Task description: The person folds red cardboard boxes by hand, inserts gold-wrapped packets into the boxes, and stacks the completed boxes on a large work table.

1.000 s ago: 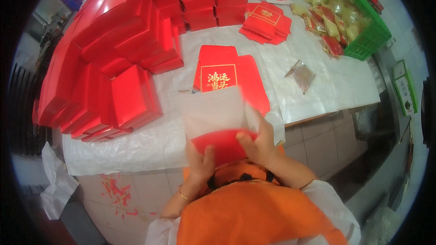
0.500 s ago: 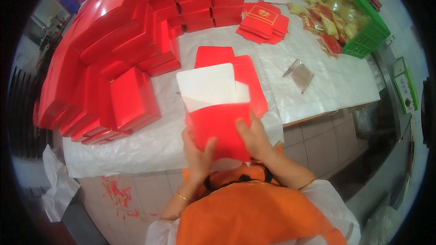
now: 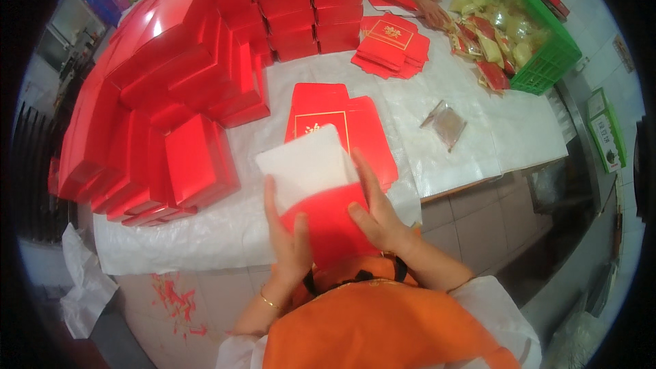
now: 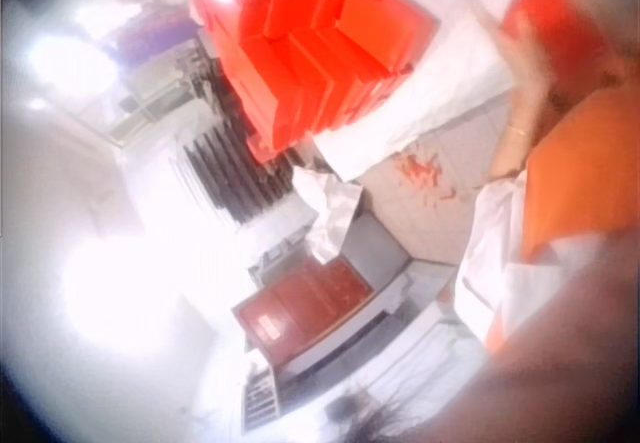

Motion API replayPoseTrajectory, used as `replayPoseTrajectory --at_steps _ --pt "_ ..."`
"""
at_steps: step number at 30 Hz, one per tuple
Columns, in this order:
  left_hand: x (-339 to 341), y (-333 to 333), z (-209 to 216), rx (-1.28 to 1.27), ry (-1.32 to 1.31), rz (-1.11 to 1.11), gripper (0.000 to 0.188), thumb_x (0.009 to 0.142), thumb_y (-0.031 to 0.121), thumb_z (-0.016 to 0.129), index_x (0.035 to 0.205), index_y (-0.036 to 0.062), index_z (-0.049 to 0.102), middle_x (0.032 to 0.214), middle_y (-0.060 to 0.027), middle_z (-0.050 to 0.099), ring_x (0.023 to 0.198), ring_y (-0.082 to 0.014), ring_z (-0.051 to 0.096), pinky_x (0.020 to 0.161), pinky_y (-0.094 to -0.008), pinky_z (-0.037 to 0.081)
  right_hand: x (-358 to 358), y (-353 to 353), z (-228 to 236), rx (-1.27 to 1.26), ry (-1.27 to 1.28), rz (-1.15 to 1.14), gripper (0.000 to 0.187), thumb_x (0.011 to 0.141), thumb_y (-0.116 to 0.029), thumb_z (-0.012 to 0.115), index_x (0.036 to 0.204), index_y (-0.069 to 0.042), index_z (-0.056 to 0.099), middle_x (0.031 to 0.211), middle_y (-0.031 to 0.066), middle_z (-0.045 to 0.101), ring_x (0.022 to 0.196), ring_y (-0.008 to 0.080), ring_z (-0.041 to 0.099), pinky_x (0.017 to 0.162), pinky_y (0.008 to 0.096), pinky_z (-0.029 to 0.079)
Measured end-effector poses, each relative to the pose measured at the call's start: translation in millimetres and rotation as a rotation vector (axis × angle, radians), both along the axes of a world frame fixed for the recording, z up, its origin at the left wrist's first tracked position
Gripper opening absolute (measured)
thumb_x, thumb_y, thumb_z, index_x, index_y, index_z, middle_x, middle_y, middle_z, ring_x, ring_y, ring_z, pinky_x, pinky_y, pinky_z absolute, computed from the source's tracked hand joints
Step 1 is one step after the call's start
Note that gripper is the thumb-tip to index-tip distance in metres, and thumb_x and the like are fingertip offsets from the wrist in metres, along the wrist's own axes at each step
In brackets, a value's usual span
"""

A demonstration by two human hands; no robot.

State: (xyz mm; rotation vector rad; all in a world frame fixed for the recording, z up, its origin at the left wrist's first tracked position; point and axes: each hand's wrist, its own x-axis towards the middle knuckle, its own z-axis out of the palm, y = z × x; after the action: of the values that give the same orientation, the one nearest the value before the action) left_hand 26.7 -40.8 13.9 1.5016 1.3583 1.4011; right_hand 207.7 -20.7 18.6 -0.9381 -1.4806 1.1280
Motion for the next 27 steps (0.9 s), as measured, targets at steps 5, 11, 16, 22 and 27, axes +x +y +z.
replayPoseTrajectory --at_steps 5,11,16,22,27 --pt "4 -4 -9 0.026 0.052 -0.015 0.061 0.100 0.034 0.050 0.145 -0.0041 0.036 0.148 -0.0159 0.041 0.138 -0.0266 0.038 0.115 -0.0387 0.029 8 11 6 0.022 0.009 -0.014 0.060 0.102 -0.028 0.054 0.152 -0.002 0.034 0.149 0.0165 0.043 0.138 0.0251 0.043 0.114 0.0370 0.034" --pt "4 0 -12 -0.006 0.016 0.017 0.038 0.103 0.034 0.044 0.117 -0.0006 0.054 0.119 -0.0105 0.054 0.114 -0.0217 0.050 0.103 -0.0341 0.038 9 11 6 0.121 -0.171 -0.048 0.037 0.104 -0.030 0.045 0.120 -0.001 0.060 0.116 0.0148 0.061 0.109 0.0276 0.058 0.099 0.0358 0.043" --pt "-1 1 -20 -0.072 -0.057 0.053 0.033 0.103 0.030 0.039 0.098 0.0022 0.057 0.106 -0.0081 0.054 0.102 -0.0193 0.051 0.095 -0.0308 0.040 5 2 4 0.130 -0.190 -0.105 0.026 0.102 -0.022 0.049 0.103 -0.001 0.064 0.102 0.0132 0.060 0.094 0.0265 0.058 0.085 0.0341 0.046" --pt "-1 -1 -18 -0.011 -0.063 0.101 0.024 0.101 0.021 0.041 0.092 0.0043 0.056 0.103 -0.0064 0.055 0.098 -0.0167 0.050 0.090 -0.0300 0.041 -1 -4 6 0.069 -0.135 -0.177 0.016 0.096 -0.012 0.052 0.102 -0.001 0.063 0.098 0.0127 0.059 0.087 0.0232 0.057 0.077 0.0313 0.046" --pt "-3 -4 -27 -0.105 -0.189 0.077 0.030 0.104 0.029 0.039 0.089 0.0060 0.053 0.101 -0.0040 0.055 0.095 -0.0141 0.048 0.090 -0.0272 0.040 5 -4 7 0.078 -0.182 -0.131 0.014 0.095 -0.009 0.051 0.100 -0.001 0.061 0.093 0.0118 0.059 0.081 0.0203 0.055 0.074 0.0301 0.045"
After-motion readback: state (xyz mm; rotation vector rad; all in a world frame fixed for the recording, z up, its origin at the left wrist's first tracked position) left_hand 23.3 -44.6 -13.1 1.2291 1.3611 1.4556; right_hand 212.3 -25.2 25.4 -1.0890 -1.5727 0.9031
